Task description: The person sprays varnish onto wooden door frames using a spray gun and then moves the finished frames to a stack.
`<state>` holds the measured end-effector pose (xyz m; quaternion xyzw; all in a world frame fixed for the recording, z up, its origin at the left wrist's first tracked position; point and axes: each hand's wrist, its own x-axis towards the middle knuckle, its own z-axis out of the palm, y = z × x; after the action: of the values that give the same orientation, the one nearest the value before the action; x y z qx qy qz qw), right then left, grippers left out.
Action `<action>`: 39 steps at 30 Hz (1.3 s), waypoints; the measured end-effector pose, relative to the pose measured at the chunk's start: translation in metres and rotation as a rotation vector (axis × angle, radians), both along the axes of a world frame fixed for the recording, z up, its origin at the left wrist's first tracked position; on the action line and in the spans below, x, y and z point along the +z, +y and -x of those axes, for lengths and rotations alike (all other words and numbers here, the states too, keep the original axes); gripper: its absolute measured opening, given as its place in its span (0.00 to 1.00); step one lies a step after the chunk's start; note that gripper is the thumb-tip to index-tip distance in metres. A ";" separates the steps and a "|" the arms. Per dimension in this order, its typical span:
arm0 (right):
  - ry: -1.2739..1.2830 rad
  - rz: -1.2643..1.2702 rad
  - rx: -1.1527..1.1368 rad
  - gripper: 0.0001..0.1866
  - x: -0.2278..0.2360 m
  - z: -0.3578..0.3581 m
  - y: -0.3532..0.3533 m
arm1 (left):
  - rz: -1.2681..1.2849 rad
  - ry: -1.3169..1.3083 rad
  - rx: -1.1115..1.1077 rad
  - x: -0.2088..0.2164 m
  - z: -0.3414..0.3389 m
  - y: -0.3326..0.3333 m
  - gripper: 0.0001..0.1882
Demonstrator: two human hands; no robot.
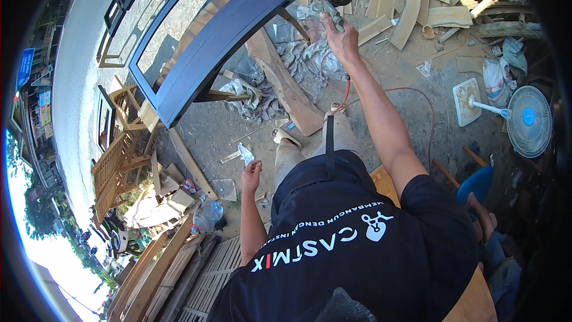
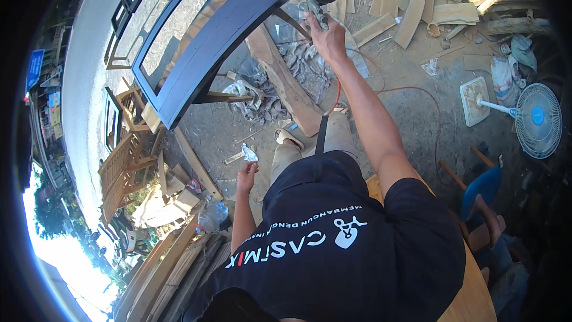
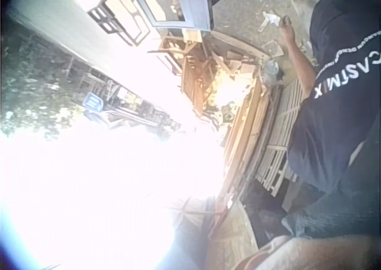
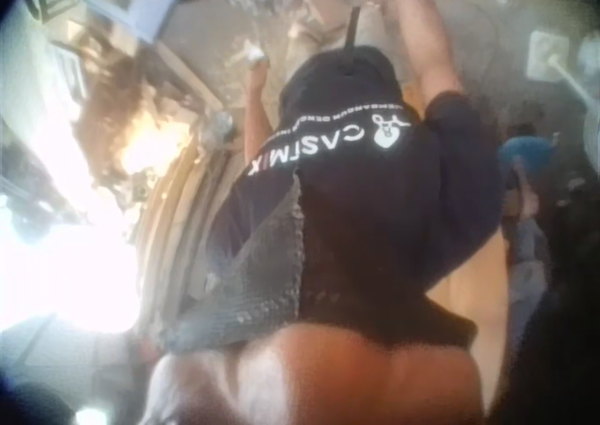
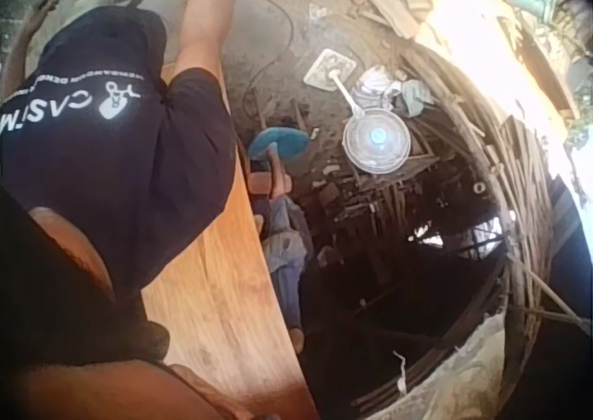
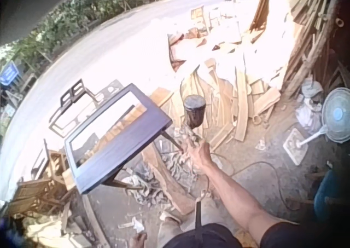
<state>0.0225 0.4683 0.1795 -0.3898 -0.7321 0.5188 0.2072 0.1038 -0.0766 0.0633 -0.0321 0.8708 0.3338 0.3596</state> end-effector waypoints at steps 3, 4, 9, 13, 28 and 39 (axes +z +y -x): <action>-0.062 -0.233 -0.045 0.31 -0.003 0.012 0.015 | -0.048 0.044 0.003 -0.004 -0.004 -0.013 0.19; -0.089 -0.379 -0.066 0.33 0.000 0.016 0.016 | -0.007 0.068 0.001 -0.007 -0.008 -0.022 0.19; -0.039 -0.345 0.017 0.34 0.008 0.031 -0.020 | 0.100 0.080 -0.014 -0.035 -0.008 -0.091 0.20; -0.123 -0.237 0.085 0.34 0.018 0.047 -0.097 | 0.089 -0.072 0.041 -0.072 0.026 -0.159 0.21; -0.134 -0.022 0.288 0.43 0.057 0.110 -0.450 | 0.133 0.177 0.043 -0.064 0.261 -0.440 0.19; -0.157 0.104 0.319 0.36 0.063 0.140 -0.504 | -0.025 -0.126 0.036 -0.109 0.193 -0.438 0.20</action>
<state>-0.1174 -0.0357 0.2428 -0.3181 -0.7709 0.5501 0.0441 -0.0888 -0.5147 -0.0457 -0.0641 0.8414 0.3483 0.4082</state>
